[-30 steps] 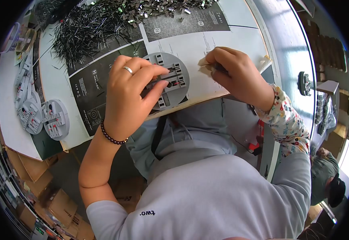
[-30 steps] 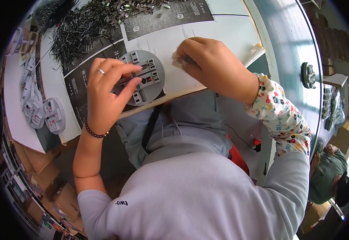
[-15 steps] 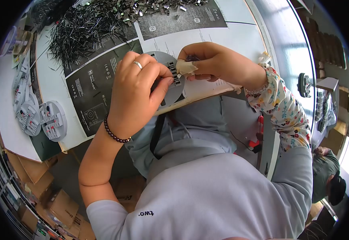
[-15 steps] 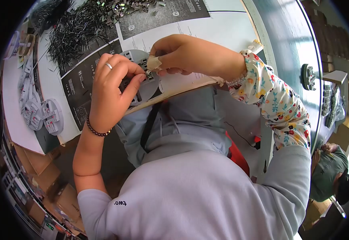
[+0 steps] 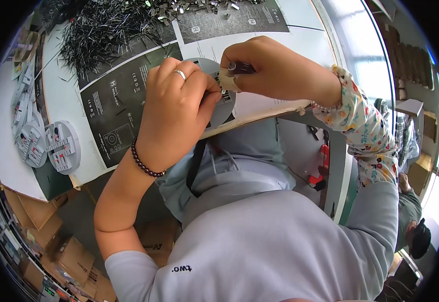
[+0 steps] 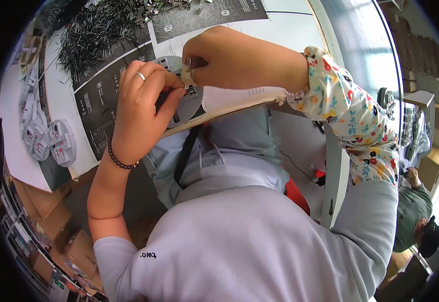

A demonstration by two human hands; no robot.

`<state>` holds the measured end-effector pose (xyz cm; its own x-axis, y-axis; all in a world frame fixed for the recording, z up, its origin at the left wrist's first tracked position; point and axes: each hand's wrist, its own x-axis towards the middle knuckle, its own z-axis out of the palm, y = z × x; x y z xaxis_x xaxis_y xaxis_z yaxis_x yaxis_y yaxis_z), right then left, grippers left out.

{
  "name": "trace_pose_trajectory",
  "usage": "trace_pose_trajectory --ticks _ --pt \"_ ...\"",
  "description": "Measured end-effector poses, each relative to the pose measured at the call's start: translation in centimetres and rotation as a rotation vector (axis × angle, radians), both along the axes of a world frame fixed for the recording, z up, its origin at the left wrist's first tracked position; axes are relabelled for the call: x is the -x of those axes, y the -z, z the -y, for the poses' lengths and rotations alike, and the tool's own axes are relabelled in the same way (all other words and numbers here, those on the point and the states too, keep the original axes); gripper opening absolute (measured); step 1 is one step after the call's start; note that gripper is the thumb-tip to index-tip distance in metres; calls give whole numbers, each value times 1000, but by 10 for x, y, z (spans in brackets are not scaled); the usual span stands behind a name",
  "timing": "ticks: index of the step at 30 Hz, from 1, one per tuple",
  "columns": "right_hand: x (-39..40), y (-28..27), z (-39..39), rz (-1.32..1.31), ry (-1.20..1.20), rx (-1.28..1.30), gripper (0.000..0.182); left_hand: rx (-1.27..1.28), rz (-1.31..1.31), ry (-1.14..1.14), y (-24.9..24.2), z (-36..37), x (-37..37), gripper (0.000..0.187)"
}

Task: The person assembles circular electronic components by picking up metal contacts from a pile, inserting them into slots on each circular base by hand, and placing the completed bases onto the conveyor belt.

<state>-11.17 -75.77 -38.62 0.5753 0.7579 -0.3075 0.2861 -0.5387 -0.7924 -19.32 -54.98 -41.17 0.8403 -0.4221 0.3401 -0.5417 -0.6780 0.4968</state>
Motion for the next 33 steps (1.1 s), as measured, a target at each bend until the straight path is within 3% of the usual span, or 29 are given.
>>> trace_pose_trajectory --ticks 3,7,11,15,33 --pt "13 9 2 462 -89 -191 11 -52 -13 -15 -1 -1 4 14" --pt "43 1 -6 723 -169 -56 15 -96 -1 4 2 -6 13 13" --pt "78 -11 -15 831 -169 86 19 -57 67 4 0 -12 28 15" --pt "77 -2 -9 821 -118 8 19 75 50 -13 7 -12 34 17" --pt "95 -1 -21 1031 -98 129 22 98 102 -3 5 -10 35 20"
